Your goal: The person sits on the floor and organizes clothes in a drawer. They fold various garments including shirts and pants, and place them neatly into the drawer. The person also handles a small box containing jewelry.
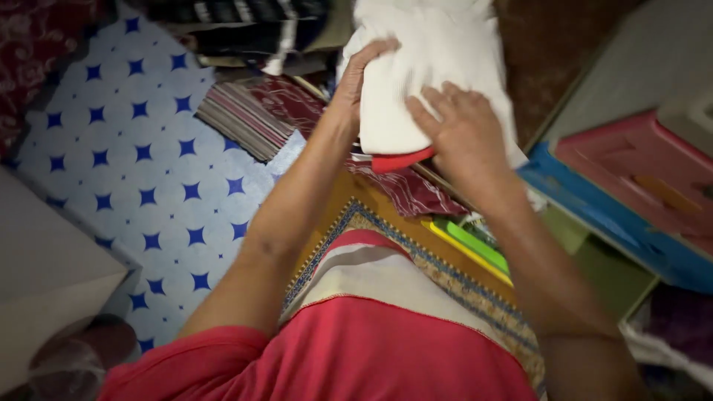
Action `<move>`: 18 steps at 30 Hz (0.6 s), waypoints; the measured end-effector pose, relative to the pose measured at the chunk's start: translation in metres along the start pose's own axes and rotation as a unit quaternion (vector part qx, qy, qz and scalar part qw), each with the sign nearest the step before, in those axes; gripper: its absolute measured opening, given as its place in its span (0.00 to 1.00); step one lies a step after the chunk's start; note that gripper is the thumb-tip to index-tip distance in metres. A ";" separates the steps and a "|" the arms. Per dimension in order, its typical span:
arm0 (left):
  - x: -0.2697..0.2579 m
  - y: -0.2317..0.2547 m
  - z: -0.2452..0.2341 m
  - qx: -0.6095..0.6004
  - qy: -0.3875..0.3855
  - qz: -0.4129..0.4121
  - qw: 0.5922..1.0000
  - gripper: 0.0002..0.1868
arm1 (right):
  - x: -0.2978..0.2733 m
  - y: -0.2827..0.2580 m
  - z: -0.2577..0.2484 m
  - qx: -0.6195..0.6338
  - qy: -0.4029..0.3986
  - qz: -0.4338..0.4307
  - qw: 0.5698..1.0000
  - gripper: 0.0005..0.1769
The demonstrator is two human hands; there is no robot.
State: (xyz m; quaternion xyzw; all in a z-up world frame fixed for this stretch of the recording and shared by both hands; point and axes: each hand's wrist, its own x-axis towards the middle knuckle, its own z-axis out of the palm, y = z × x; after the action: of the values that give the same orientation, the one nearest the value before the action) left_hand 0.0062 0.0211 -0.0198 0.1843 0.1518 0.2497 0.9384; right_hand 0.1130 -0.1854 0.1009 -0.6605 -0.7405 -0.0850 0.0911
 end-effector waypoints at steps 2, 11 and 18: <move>0.001 -0.011 0.002 0.071 0.022 -0.036 0.997 0.18 | -0.023 0.002 -0.002 0.065 0.010 -0.001 0.998 0.46; -0.108 -0.107 0.101 0.314 -0.041 -0.052 0.947 0.31 | -0.185 0.082 0.072 0.673 0.126 0.400 0.609 0.48; -0.118 -0.275 0.110 0.307 0.069 -0.227 0.922 0.41 | -0.351 0.098 0.137 0.837 0.127 0.427 0.317 0.52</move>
State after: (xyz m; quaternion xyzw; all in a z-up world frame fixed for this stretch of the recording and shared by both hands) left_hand 0.0628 -0.2926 -0.0156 0.4058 0.3234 -0.0167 0.8547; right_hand 0.2467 -0.4785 -0.1179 -0.4390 -0.0123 0.5478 0.7121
